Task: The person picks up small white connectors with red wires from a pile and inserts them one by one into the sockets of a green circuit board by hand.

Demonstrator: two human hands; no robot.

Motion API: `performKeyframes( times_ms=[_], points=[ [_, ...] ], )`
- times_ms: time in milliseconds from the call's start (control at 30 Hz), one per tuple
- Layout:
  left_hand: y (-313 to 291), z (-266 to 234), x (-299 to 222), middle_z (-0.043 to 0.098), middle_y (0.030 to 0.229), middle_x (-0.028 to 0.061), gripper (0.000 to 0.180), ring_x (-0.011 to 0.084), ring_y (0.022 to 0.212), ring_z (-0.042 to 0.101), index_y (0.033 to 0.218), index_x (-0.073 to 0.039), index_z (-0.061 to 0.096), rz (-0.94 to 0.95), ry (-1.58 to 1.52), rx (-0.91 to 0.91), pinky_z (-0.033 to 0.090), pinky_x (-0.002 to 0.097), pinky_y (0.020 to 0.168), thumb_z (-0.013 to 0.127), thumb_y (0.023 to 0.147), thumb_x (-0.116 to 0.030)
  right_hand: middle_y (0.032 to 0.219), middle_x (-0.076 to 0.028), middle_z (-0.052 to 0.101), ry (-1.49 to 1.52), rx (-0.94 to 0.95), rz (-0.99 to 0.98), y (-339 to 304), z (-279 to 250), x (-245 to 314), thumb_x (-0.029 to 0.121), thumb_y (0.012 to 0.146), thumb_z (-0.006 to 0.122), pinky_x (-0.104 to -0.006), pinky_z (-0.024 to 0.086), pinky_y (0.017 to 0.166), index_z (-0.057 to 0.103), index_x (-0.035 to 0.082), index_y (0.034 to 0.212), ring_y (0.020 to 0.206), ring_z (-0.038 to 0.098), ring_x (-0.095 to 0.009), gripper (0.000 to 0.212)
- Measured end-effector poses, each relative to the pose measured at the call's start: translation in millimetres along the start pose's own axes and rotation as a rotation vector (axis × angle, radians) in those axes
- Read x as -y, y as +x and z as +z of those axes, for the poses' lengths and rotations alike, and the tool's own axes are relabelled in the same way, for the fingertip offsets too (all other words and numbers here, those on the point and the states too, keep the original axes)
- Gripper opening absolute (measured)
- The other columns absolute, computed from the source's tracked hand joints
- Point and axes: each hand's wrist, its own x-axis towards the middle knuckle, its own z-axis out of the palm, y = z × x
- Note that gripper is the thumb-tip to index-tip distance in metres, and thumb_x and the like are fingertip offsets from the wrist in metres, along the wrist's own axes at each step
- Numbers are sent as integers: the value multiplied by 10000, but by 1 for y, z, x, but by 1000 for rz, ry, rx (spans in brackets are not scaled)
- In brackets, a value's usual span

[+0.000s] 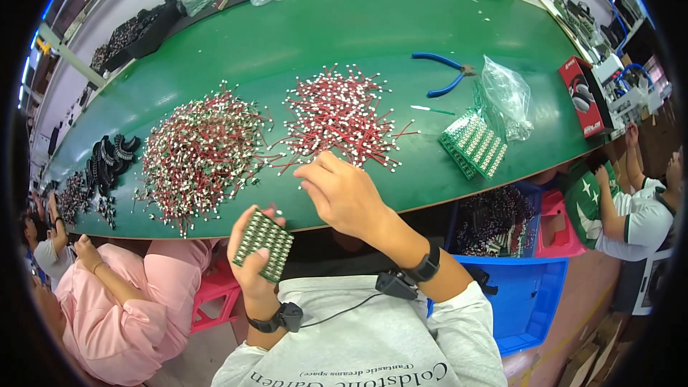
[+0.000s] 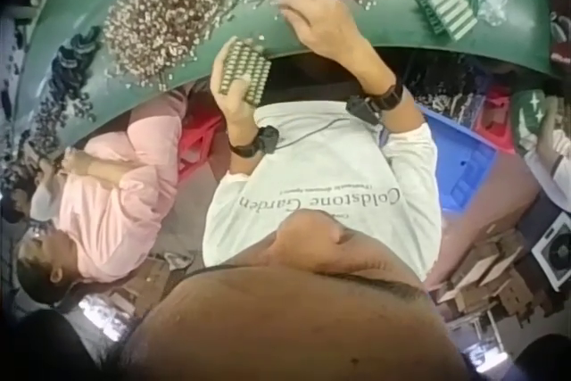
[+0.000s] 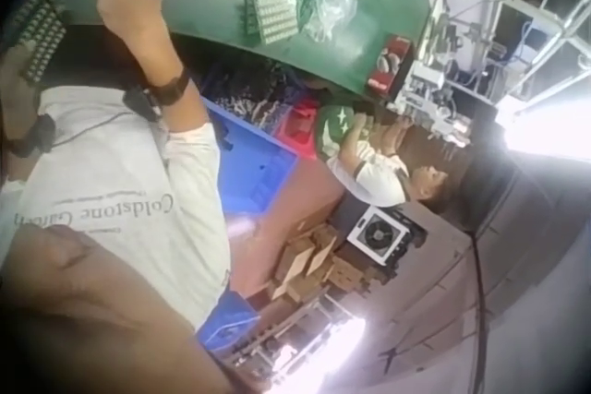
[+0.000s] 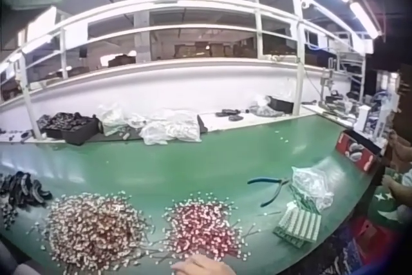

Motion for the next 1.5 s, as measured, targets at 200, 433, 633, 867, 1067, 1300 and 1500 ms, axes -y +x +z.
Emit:
performKeyframes(
  times_ms=[200, 433, 633, 867, 1067, 1300, 1500],
  points=[
    [4, -15, -10, 565, 1256, 253, 711, 339, 1122, 617, 1385, 109, 396, 35, -95, -158, 494, 419, 999, 539, 717, -89, 928, -67, 556, -266, 262, -15, 38, 35, -11, 99, 792, 715, -393, 512, 701, 689, 125, 938, 853, 617, -272, 150],
    [4, -14, -11, 557, 1268, 243, 732, 359, 1150, 600, 1397, 88, 380, 12, -211, -196, 492, 445, 1011, 529, 702, -88, 912, -75, 569, -249, 29, -317, 50, 41, -15, 39, 719, 715, -391, 483, 665, 623, 71, 860, 919, 563, -247, 171],
    [2, 1, -8, 540, 1285, 253, 765, 377, 1171, 586, 1419, 42, 340, -13, -276, -97, 483, 505, 1022, 548, 696, -94, 935, -124, 642, 241, 34, -56, 44, 2, 22, -40, 866, 636, -330, 516, 710, 611, -17, 977, 813, 657, -272, 115],
    [0, 16, 1, 512, 1308, 234, 761, 290, 1156, 561, 1423, 46, 337, 12, -156, -16, 439, 403, 1044, 573, 713, -97, 826, -83, 635, 433, 138, -13, -4, -4, 58, 4, 860, 687, -275, 468, 584, 666, -1, 938, 648, 596, -169, 81],
    [-7, 26, 9, 517, 1310, 204, 753, 248, 1168, 549, 1419, 47, 354, 38, 5, 15, 429, 381, 1039, 607, 729, -113, 774, -72, 584, 334, 27, 50, -20, 11, 55, -1, 847, 664, -284, 447, 520, 640, -1, 920, 576, 544, -137, 77],
    [-10, 30, 15, 533, 1322, 180, 728, 220, 1163, 558, 1411, 58, 380, 117, 190, 67, 445, 355, 1023, 586, 718, -26, 768, -82, 597, 304, -49, 115, -21, 12, 45, 21, 821, 692, -286, 491, 532, 641, -9, 883, 588, 590, -147, 85],
    [-11, 38, 13, 506, 1366, 206, 718, 238, 1189, 549, 1414, 65, 375, 145, 290, 94, 437, 368, 1038, 508, 708, 60, 750, -96, 585, 217, -38, 66, -22, 4, 45, 10, 802, 700, -319, 504, 537, 623, -6, 862, 587, 604, -192, 98]
  ],
)
